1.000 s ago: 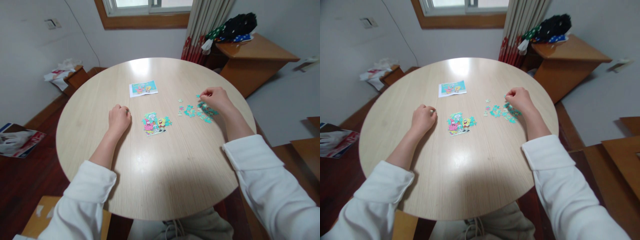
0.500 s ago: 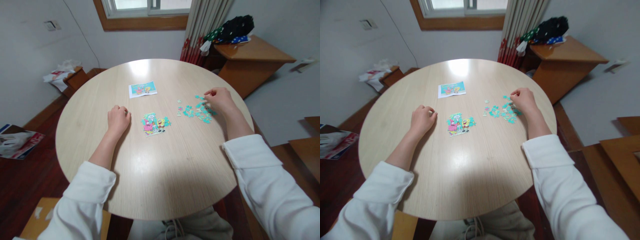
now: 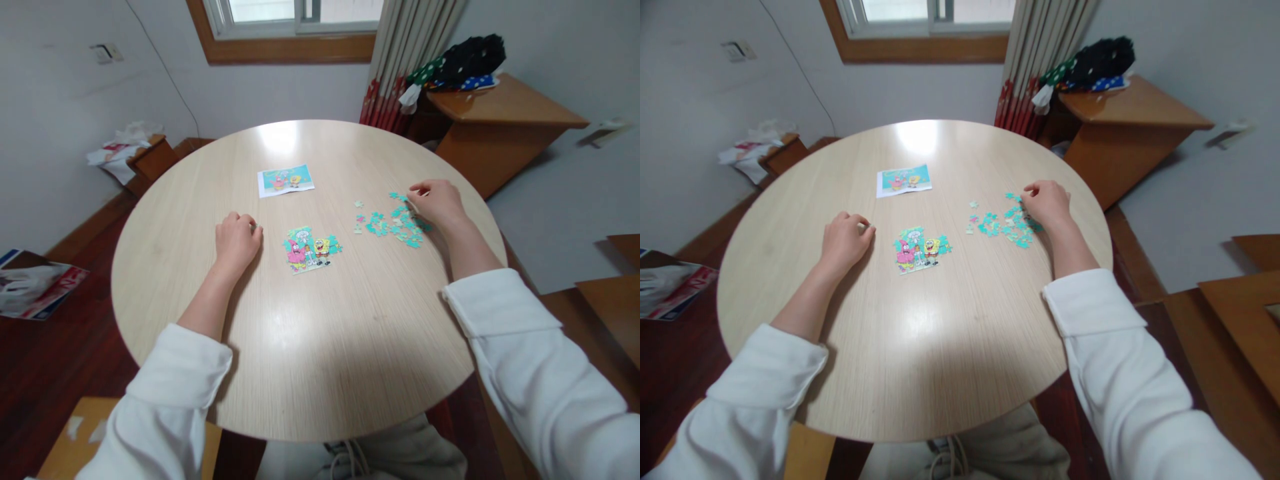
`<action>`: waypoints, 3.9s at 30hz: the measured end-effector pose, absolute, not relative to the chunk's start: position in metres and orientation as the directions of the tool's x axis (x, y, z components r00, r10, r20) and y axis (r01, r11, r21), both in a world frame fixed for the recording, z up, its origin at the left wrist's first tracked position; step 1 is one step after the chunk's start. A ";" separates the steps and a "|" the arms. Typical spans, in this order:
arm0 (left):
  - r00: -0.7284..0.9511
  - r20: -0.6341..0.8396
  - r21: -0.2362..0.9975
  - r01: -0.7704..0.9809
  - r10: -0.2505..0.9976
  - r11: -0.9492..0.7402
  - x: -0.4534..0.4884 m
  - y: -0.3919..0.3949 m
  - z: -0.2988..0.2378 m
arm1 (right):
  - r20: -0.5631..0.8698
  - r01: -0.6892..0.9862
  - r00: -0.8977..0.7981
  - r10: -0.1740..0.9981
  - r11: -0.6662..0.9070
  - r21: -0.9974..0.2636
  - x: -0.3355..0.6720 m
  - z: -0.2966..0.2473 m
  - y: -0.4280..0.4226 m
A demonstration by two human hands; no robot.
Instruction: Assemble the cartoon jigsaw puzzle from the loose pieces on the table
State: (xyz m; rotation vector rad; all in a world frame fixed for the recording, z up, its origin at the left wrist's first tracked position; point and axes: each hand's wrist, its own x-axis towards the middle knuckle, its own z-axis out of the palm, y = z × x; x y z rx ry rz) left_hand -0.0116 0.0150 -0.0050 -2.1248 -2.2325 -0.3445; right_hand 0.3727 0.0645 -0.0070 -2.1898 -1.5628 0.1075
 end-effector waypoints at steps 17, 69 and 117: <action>-0.061 0.162 0.129 0.991 0.985 0.040 -0.011 0.014 -0.004 | 0.142 0.911 0.305 0.942 -0.245 -0.333 0.373 -0.015 0.070; -0.063 0.195 0.238 0.971 0.979 0.015 -0.009 0.013 -0.005 | 0.078 0.908 0.273 0.959 -0.230 -0.350 0.370 -0.010 0.067; -0.054 0.237 0.258 0.966 0.970 -0.009 -0.010 0.014 -0.010 | 0.179 0.851 0.224 0.958 -0.102 -0.516 0.380 -0.023 0.078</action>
